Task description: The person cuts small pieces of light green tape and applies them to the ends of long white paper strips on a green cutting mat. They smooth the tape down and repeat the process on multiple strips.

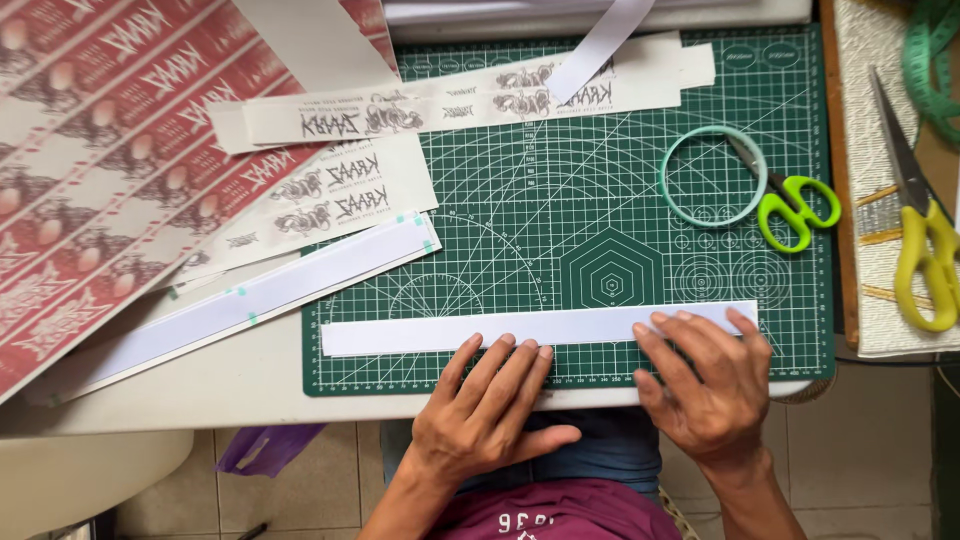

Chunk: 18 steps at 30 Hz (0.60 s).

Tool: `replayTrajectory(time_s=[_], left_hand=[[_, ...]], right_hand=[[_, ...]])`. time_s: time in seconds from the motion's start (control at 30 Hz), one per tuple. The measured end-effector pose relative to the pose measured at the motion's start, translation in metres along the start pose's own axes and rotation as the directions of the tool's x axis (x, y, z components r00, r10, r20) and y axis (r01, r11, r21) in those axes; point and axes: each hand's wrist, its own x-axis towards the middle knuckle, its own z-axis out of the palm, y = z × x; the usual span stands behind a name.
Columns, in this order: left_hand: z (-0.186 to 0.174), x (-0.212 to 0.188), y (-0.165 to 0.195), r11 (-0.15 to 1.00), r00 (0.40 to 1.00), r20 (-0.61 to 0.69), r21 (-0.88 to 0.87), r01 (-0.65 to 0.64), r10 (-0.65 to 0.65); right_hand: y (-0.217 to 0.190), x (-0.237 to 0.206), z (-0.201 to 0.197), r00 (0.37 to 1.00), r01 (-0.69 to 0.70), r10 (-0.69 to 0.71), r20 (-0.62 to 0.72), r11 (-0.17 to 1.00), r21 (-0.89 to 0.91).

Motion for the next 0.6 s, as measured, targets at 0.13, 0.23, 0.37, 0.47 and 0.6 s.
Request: replayTrajectory(time_s=[0.13, 0.23, 0.37, 0.47, 0.6], left_hand=[[0.0030, -0.0032, -0.0001, 1.000, 0.999, 0.024, 0.001, 0.021, -0.021], [0.0056, -0.0043, 0.0011, 0.999, 0.998, 0.039, 0.008, 0.047, -0.047], [0.0070, -0.0063, 0.0025, 0.997, 0.995, 0.069, -0.003, 0.071, -0.071], [0.0081, -0.0074, 0.0029, 0.997, 0.994, 0.078, -0.011, 0.078, -0.077], [0.0083, -0.0079, 0.0030, 0.997, 0.993, 0.087, -0.004, 0.080, -0.079]], right_hand=[[0.0009, -0.0006, 0.0020, 0.999, 0.021, -0.021, 0.042, 1.000, -0.002], [0.0000, -0.0008, 0.0029, 0.998, 0.004, -0.003, 0.058, 1.000, -0.002], [-0.0010, -0.0003, 0.0023, 0.997, 0.003, -0.002, 0.073, 1.000, -0.017], [-0.0012, 0.0008, 0.0025, 0.997, 0.003, -0.002, 0.071, 1.000, -0.021], [-0.0018, 0.0027, 0.0029, 0.998, 0.005, -0.006, 0.060, 1.000, 0.017]])
